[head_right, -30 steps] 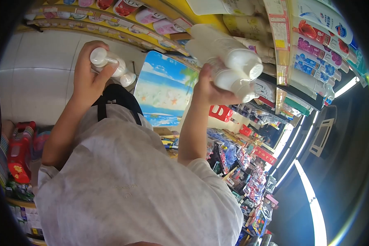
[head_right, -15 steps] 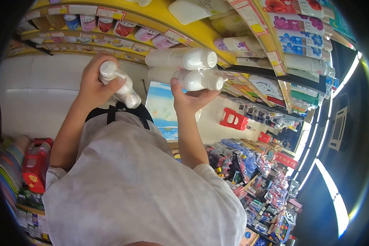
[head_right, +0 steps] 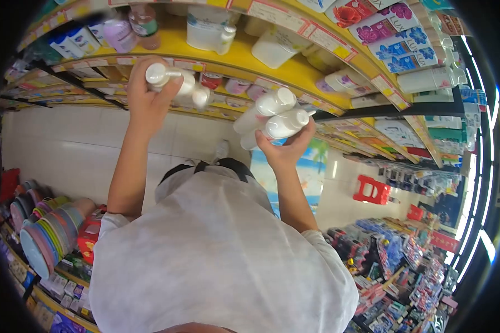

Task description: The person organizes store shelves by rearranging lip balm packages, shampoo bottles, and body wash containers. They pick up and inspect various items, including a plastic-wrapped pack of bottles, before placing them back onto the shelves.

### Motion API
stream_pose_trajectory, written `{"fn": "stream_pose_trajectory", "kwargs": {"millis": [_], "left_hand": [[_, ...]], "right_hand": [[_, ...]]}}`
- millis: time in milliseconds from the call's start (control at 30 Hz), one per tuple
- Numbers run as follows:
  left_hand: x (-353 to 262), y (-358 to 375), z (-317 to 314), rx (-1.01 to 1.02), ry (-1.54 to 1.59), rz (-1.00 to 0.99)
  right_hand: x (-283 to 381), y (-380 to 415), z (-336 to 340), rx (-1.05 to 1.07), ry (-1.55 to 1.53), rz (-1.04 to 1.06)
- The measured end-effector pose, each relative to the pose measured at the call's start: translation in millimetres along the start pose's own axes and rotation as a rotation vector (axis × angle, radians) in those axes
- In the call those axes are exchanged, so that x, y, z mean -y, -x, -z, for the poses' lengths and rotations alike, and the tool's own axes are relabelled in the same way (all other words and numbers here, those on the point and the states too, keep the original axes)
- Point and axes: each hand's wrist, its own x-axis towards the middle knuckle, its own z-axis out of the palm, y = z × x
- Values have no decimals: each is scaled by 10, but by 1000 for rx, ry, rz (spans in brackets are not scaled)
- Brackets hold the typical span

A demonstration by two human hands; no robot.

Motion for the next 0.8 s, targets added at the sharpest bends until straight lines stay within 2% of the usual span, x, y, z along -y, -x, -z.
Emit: {"fn": "stream_pose_trajectory", "kwargs": {"millis": [33, 267, 467, 667, 767, 800], "left_hand": [[118, -101, 11, -44, -123, -85], [522, -701, -44, -269, -233, -126], [755, -750, -240, -188, -145, -41], [758, -909, -445, -54, -347, -84], [852, -1004, -495, -57, -387, -188], [883, -1027, -517, -42, -355, -155]], "right_hand": [[-60, -7, -8, 1, -12, -14], [-268, -169, -39, 46, -37, 6], [-368, -373, -63, 65, -58, -4], [-491, -558, -79, 111, -37, 31], [-529, -616, -120, 113, -58, 25], [-536, -635, -136, 112, -62, 19]]}}
